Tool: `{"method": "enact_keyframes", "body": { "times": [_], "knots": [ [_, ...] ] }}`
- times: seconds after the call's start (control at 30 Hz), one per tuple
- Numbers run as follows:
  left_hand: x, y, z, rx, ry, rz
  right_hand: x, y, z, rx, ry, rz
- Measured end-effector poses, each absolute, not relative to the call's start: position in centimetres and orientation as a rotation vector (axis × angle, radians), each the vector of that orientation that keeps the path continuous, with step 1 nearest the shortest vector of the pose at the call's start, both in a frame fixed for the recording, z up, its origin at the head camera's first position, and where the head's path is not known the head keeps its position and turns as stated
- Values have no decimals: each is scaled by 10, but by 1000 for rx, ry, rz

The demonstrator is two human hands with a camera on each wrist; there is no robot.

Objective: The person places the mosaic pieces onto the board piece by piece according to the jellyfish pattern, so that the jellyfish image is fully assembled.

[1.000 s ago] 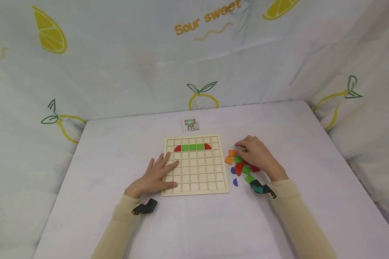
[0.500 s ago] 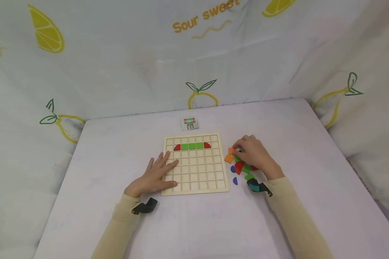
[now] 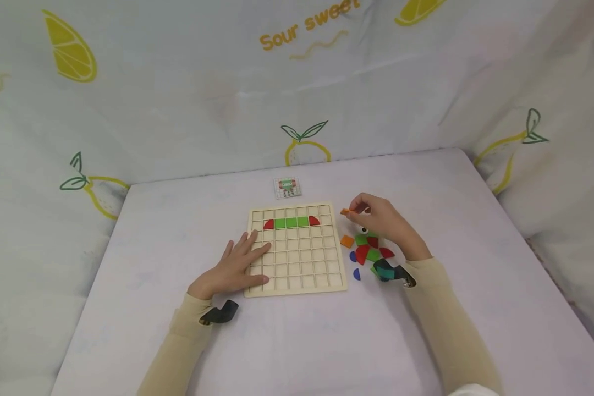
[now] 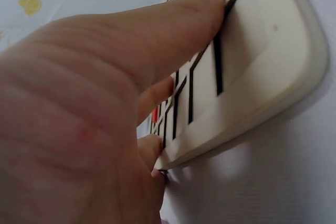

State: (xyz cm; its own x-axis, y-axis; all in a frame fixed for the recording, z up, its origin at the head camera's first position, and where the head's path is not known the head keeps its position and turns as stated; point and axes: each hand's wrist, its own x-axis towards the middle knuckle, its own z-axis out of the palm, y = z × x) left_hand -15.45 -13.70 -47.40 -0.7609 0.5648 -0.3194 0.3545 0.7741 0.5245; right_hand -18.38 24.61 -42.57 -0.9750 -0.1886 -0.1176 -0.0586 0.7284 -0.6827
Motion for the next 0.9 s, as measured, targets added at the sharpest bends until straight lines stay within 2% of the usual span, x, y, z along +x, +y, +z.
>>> {"method": "enact_keyframes", "body": {
  "times": [0.47,0.9],
  "knots": [
    [-165,-126,-440,729,2529,378,-207,218,-393,-338,2732,-1272],
    [-163,-116,-425,613,2512,281,-214,210,-408,-378,2674,-1238]
  ]
}}
